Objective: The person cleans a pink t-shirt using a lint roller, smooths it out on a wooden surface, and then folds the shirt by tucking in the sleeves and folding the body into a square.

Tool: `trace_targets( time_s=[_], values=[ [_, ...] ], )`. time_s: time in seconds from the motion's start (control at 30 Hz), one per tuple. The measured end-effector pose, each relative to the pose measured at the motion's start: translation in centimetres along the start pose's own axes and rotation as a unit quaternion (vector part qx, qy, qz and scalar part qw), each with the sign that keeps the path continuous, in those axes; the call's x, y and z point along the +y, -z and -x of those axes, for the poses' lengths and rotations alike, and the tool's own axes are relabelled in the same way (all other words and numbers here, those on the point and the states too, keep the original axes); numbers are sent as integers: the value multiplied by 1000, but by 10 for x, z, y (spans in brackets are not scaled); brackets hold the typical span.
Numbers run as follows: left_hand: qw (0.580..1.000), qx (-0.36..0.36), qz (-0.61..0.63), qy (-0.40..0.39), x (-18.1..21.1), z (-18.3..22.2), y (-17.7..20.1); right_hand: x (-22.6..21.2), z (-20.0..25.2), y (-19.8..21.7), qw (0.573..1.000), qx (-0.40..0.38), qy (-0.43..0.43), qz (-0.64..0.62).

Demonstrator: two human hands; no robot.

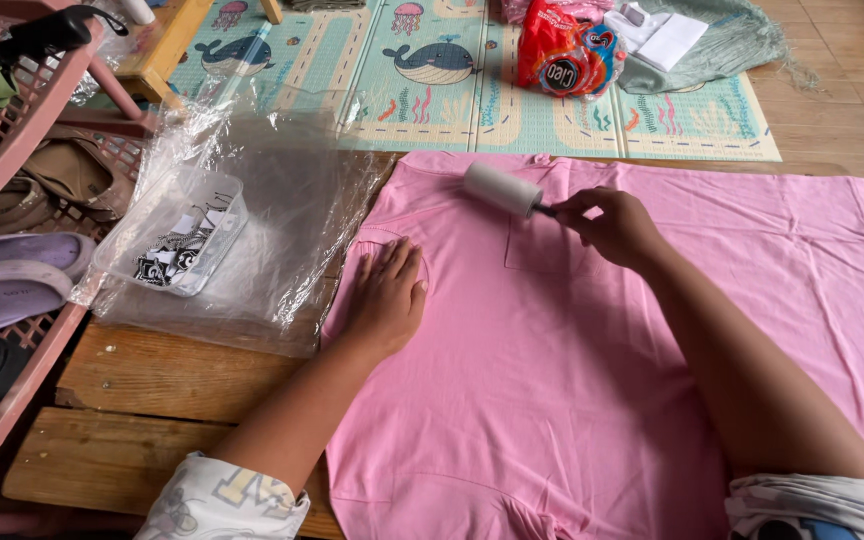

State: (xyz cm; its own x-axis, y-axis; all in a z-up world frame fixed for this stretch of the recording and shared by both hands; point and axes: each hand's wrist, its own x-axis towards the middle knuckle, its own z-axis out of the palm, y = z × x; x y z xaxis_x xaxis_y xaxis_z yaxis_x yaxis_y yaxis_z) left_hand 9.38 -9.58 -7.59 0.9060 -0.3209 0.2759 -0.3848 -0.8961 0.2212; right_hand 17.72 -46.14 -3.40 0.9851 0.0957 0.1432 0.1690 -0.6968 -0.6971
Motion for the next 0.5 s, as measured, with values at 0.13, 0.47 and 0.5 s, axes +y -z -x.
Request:
trace_targets(
  time_s=[0.13, 0.47, 0.5],
  values=[
    [1000, -18, 4, -3, -2, 1, 0, -15, 25, 11, 934, -321, -41, -155],
    [1000, -4, -27, 2, -3, -1, -6, 7, 8, -9, 994, -110, 11, 19],
    [1000, -4, -25, 2, -3, 1, -6, 15, 1, -11, 994, -110, 11, 20]
  ],
)
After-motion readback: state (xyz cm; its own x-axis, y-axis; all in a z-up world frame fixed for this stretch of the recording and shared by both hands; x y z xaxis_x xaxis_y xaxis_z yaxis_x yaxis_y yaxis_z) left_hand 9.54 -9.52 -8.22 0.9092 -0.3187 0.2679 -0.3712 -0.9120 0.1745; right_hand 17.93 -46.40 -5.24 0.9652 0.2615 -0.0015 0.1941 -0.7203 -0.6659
